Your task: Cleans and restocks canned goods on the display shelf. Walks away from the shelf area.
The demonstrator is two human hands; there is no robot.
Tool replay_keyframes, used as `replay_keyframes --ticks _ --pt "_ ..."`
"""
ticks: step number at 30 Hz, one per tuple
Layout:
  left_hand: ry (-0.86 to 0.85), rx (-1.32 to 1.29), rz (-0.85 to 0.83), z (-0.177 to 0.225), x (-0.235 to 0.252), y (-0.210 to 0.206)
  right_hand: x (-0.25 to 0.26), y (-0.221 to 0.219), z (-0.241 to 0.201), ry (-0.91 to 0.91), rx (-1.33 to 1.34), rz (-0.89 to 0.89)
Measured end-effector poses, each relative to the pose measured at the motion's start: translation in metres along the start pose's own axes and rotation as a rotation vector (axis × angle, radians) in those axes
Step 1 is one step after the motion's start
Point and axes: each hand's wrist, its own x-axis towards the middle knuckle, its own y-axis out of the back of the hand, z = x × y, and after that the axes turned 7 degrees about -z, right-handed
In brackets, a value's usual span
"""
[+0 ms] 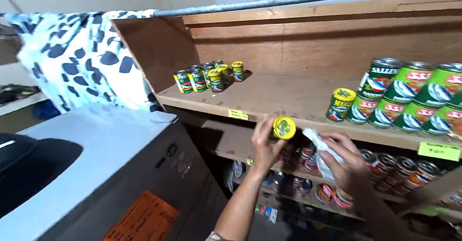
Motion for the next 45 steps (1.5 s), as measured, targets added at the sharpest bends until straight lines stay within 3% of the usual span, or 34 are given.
replay_keyframes --ticks 3,7,12,16,19,21,23,25,27,29,32,36,45 --pt "-0.001 -0.068 -0.043 0.026 -0.013 -0.029 0.021 -0.016 -0.007 0.043 -0.293 -0.018" --pt "0.018 -0.034 -0.051 0.028 -0.017 -0.042 0.012 -0.021 -0.011 0.058 -0.531 -0.115" --pt "0.217 -0.281 -0.172 0.029 -0.026 -0.045 -0.015 0.009 0.008 0.176 -0.374 -0.251" --pt "0.333 -0.536 -0.317 0.053 -0.036 -0.05 -0.02 0.027 0.009 0.028 -0.259 -0.096" --pt "0.437 -0.849 -0.158 0.072 -0.022 -0.049 -0.037 0.023 0.016 0.028 -0.174 -0.049" --pt "0.505 -1.038 -0.032 0.077 -0.006 -0.049 -0.048 0.025 0.015 -0.194 -0.076 0.088" --pt "0.466 -1.129 -0.057 0.084 0.001 -0.054 -0.049 0.022 0.004 -0.558 0.207 0.276" --pt "0.279 -0.964 -0.119 0.091 -0.003 -0.067 -0.047 0.019 -0.015 -0.746 0.619 0.351" --pt "0.093 -0.682 -0.065 0.089 0.003 -0.077 -0.054 0.02 -0.024 -0.786 0.86 0.329" --pt "0.128 -0.611 -0.022 0.088 0.035 -0.074 -0.07 0.029 -0.022 -0.727 0.841 0.163" --pt "0.237 -0.676 -0.157 0.071 0.104 -0.072 -0.088 0.038 -0.018 -0.505 0.719 -0.091" --pt "0.245 -0.746 -0.301 0.052 0.164 -0.1 -0.097 0.034 -0.015 -0.411 0.712 -0.087" --pt "0.312 -0.682 -0.462 0.054 0.177 -0.12 -0.104 0.046 -0.013 -0.521 0.601 -0.003"
